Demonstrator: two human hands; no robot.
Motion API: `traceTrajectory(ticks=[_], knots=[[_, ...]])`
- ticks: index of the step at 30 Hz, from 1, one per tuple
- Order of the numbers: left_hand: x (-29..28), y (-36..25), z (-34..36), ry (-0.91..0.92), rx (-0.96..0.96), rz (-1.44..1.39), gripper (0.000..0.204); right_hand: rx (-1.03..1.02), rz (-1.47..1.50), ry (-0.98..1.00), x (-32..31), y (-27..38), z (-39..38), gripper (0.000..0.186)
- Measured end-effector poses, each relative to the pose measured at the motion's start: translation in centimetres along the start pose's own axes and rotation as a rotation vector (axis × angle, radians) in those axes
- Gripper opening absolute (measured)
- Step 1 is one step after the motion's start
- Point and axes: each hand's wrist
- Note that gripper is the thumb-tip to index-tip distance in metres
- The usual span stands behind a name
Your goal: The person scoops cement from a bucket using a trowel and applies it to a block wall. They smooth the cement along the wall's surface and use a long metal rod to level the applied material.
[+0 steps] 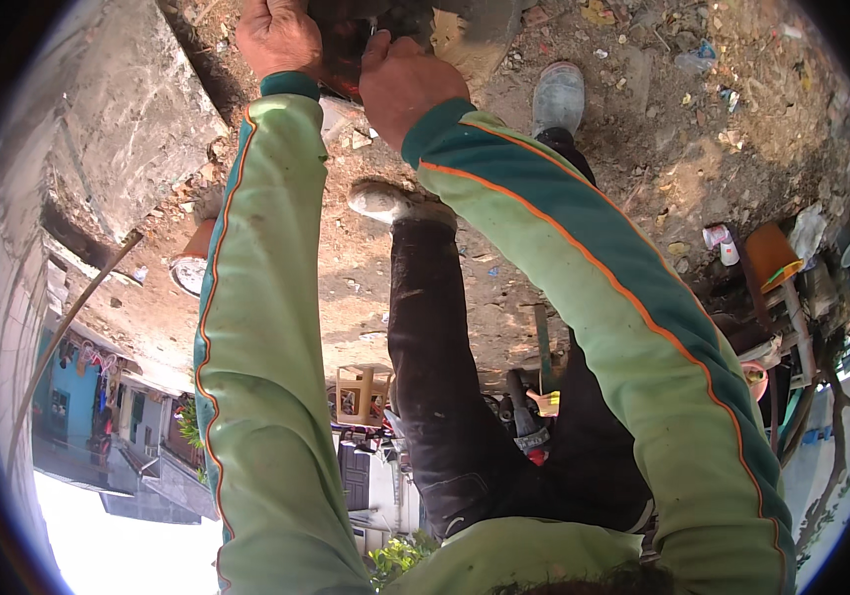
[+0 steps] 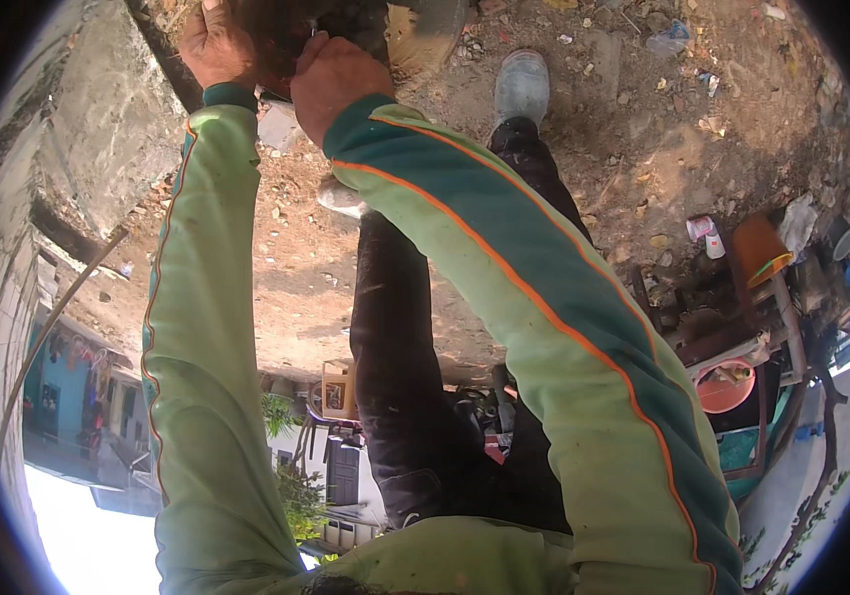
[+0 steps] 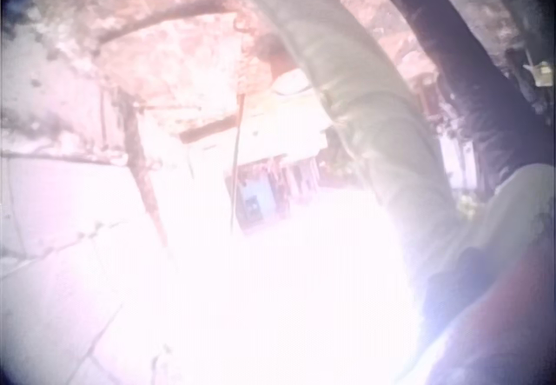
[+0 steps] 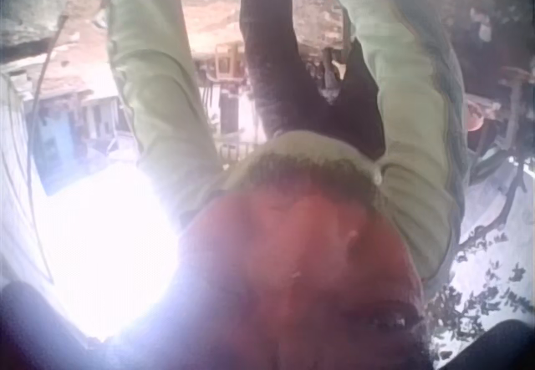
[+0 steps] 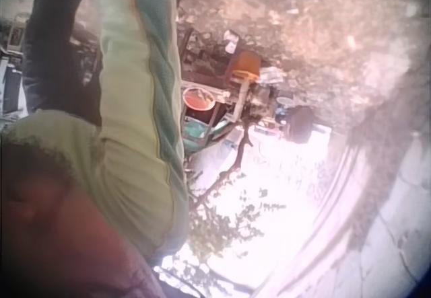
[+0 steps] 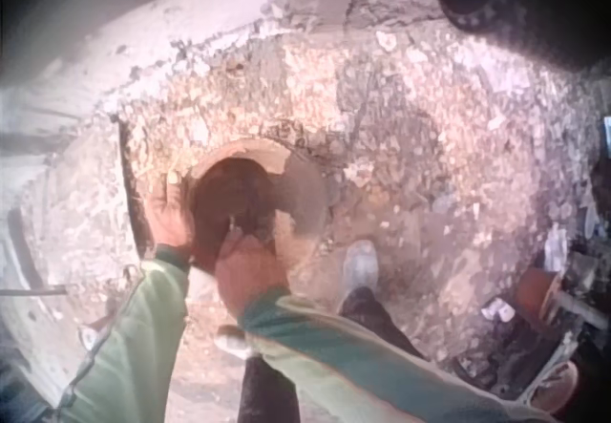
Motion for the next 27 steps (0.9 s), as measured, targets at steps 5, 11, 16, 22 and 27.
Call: traceTrajectory(ticks=[5, 11, 16, 22, 27], knots=[[-2.8, 1.4, -1.0, -0.054, 0.025, -0.011, 0.039, -0.186, -0.116, 0.143, -1.0, -9.1, -1.9, 0.051], [-0.9, -3.0, -2.9, -0.026, 0.021, 0.212, 0.047, 0.084, -0.061, 0.272, 2.3, -9.5, -1.1, 0.045], [-4.8, -1.7, -8.8, 0.188, -0.912, -0.114, 0.047, -0.084, 0.044, 0.411, 0.8, -14.1, -1.6, 0.04], [-2.2, -2.0, -14.4, 0.337, -0.589, -0.252, 0.08, -0.174, -0.359, 0.438, 2.8, -17.3, 2.6, 0.037], [-5.1, -5.9, -19.8, 0.232, -0.682, -0.377, 0.095, -0.116, 0.305, 0.478, 4.0, -11.1, -3.6, 0.042]])
Point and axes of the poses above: each hand's wrist, its own z-axis towards the middle knuckle, its own x-axis out of the palm, y = z × x, and after that the axes turned 7 degrees about -z, right-handed
